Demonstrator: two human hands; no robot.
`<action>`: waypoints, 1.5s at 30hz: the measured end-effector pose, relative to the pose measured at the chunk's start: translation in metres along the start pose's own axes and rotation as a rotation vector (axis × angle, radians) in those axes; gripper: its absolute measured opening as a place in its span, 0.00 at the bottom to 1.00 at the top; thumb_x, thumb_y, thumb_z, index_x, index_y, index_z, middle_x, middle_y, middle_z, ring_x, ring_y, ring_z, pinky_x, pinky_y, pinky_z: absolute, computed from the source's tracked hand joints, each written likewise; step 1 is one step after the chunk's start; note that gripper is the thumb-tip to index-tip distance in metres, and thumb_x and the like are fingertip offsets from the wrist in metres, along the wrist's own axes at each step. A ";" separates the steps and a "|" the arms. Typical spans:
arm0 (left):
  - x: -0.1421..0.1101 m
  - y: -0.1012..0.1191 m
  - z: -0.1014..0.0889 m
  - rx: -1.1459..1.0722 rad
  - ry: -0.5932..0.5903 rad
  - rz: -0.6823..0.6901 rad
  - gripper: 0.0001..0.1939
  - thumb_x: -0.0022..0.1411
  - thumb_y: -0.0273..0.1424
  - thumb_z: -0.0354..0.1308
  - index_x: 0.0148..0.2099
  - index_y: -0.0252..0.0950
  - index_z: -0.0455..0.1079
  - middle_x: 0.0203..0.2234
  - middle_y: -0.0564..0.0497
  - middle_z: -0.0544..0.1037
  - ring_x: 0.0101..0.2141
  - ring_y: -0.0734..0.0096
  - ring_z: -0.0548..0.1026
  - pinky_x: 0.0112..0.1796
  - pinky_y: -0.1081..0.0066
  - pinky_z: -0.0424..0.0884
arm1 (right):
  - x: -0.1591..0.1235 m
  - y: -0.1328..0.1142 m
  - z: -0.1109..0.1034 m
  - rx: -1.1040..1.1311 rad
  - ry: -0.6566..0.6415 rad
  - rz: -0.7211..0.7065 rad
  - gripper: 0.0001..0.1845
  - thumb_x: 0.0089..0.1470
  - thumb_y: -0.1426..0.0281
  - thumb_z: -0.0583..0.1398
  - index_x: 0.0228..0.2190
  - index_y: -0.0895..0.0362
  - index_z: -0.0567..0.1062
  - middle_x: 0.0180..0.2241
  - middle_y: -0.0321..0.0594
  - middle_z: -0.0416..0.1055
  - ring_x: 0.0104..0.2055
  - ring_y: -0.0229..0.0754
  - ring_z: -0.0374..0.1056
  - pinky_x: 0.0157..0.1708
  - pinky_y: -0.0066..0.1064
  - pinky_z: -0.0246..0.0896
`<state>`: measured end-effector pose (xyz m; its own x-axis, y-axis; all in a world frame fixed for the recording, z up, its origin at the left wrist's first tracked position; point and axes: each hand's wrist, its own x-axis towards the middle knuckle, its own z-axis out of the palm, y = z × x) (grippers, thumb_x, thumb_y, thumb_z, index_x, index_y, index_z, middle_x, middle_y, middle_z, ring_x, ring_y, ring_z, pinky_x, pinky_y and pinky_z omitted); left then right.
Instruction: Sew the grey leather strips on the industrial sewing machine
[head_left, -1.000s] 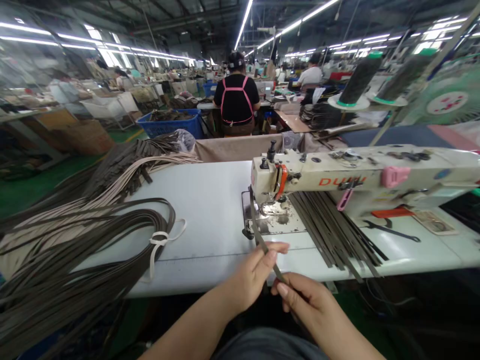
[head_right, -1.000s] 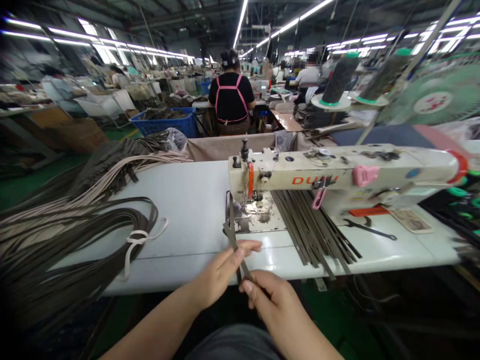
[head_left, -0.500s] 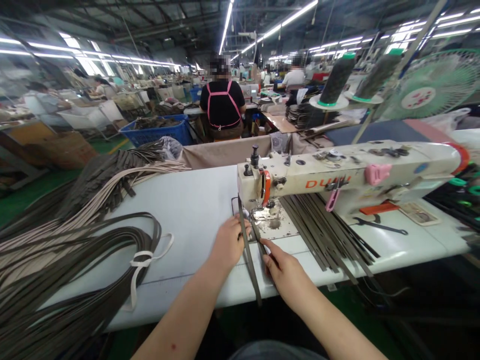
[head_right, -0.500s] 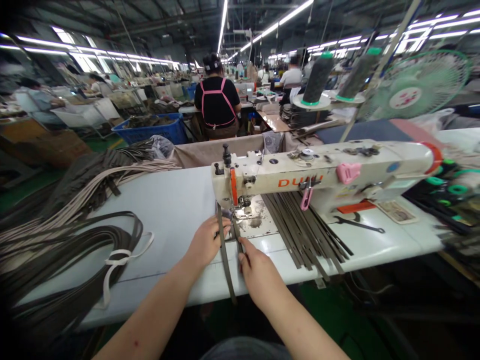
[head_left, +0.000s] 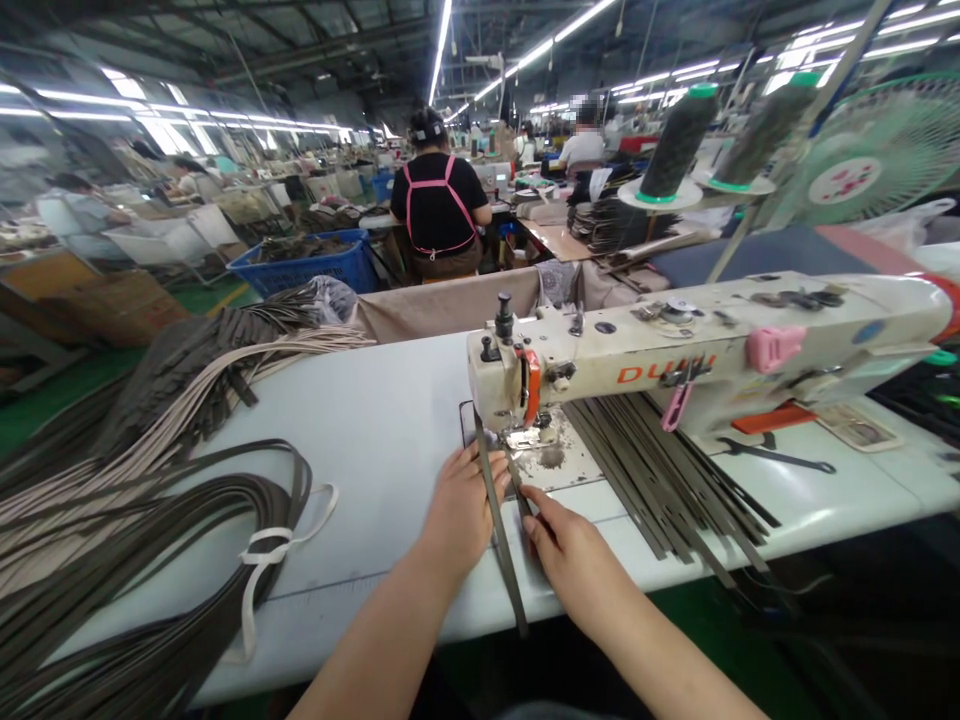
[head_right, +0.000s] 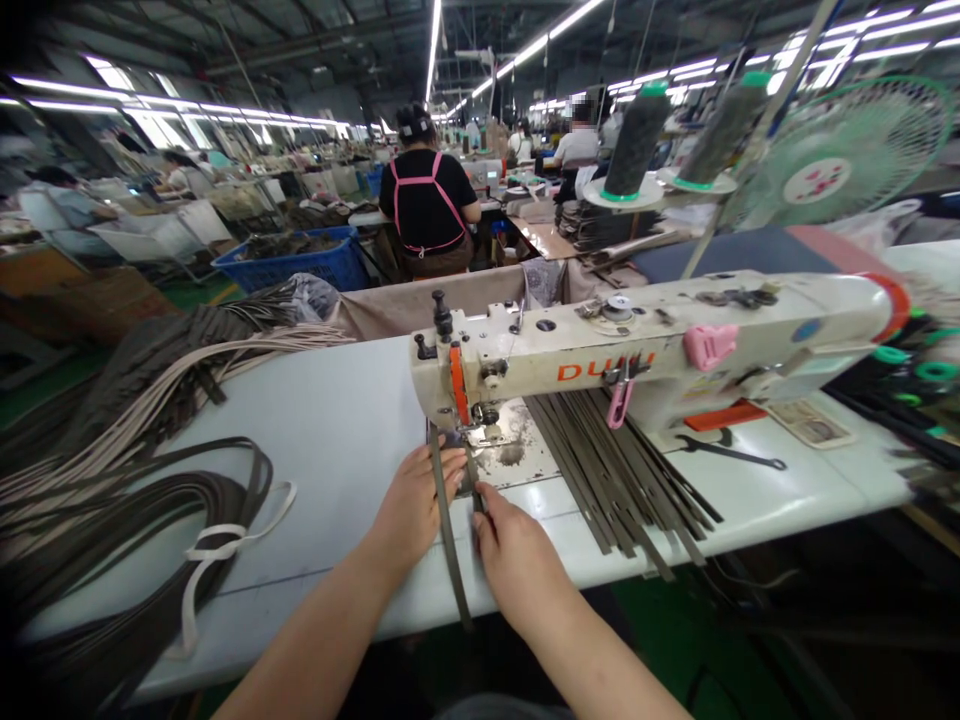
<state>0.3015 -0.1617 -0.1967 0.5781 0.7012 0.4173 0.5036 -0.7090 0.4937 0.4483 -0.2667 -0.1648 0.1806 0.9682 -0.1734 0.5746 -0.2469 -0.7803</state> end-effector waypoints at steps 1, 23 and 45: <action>0.000 0.000 -0.001 -0.004 -0.011 -0.004 0.15 0.75 0.32 0.51 0.55 0.41 0.76 0.54 0.48 0.80 0.62 0.56 0.70 0.64 0.47 0.64 | 0.001 0.000 0.000 0.002 0.006 -0.002 0.27 0.64 0.69 0.51 0.62 0.63 0.70 0.53 0.53 0.76 0.55 0.54 0.73 0.57 0.43 0.65; -0.006 -0.002 -0.004 0.069 -0.127 0.018 0.23 0.67 0.22 0.51 0.60 0.42 0.74 0.59 0.47 0.77 0.64 0.51 0.66 0.65 0.42 0.58 | 0.006 -0.009 -0.001 -0.072 0.039 0.018 0.27 0.65 0.73 0.54 0.64 0.58 0.68 0.47 0.48 0.79 0.49 0.50 0.76 0.51 0.37 0.67; -0.003 0.005 -0.005 0.016 -0.120 -0.049 0.16 0.76 0.32 0.48 0.57 0.41 0.75 0.58 0.46 0.78 0.64 0.59 0.67 0.66 0.45 0.56 | -0.026 -0.005 -0.009 -0.253 -0.076 0.020 0.28 0.67 0.68 0.51 0.66 0.56 0.64 0.51 0.52 0.78 0.53 0.58 0.75 0.52 0.46 0.68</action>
<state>0.2996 -0.1668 -0.1914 0.6250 0.7215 0.2980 0.5428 -0.6760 0.4983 0.4484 -0.2911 -0.1512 0.1387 0.9610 -0.2393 0.7548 -0.2590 -0.6027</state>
